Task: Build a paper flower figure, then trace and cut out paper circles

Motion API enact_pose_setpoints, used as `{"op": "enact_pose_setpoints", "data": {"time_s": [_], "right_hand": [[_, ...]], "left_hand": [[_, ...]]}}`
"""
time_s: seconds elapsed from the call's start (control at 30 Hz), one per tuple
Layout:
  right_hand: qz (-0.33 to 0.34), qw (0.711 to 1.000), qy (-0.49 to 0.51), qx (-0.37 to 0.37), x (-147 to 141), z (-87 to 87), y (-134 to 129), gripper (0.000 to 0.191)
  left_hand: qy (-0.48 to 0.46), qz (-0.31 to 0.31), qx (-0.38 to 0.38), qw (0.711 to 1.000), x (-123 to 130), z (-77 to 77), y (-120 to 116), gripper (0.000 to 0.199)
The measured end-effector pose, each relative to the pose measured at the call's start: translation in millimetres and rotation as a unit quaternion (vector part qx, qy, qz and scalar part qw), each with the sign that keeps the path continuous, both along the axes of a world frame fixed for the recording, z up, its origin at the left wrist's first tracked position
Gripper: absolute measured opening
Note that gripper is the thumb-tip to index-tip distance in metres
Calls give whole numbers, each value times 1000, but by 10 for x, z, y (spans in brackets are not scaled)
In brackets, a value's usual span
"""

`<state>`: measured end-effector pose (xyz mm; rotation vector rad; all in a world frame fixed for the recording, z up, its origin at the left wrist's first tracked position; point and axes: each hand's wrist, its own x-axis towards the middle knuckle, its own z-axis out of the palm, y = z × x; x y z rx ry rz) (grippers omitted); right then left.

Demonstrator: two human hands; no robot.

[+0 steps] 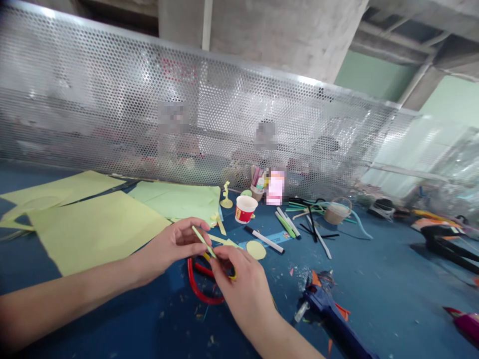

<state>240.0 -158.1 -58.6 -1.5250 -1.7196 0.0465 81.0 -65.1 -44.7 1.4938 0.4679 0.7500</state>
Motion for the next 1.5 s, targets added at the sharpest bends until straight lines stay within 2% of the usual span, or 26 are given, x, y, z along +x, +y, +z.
{"op": "enact_pose_setpoints", "data": {"time_s": [0.23,0.47,0.57,0.7,0.8,0.87,0.93,1.03,1.13,1.27,1.33,1.4,1.5], "right_hand": [[15,998,-44,40,16,-8,11,12],[50,995,-75,47,41,-6,21,26],[37,999,-26,22,40,-11,29,22],[10,993,85,-81,37,-20,54,15],[50,959,233,-154,35,-8,78,17],[74,911,362,-185,36,12,95,24],[74,870,451,-185,43,34,111,28],[58,830,532,-161,67,46,141,26],[78,782,594,-174,87,23,168,25],[111,773,595,-189,71,-16,173,23],[117,775,587,-201,49,-28,163,22],[117,779,578,-214,25,-36,151,21],[126,792,551,-233,-9,-46,134,21]], "left_hand": [[3,-10,12,1000,2,1,12,23],[10,-13,0,1000,1,-35,38,27],[18,-2,9,1000,5,-39,41,28],[30,11,32,999,10,-24,47,30],[18,50,36,998,2,-17,80,29],[3,95,18,995,-13,-25,125,24],[4,131,-13,991,-35,-43,178,22],[36,160,-54,985,-68,-75,238,39],[54,165,-42,984,-89,-85,256,58],[49,135,-13,990,-89,-41,232,60],[40,102,-16,994,-79,-9,205,46],[24,62,-33,997,-69,12,174,24],[8,22,-54,998,-60,18,127,35]]}}
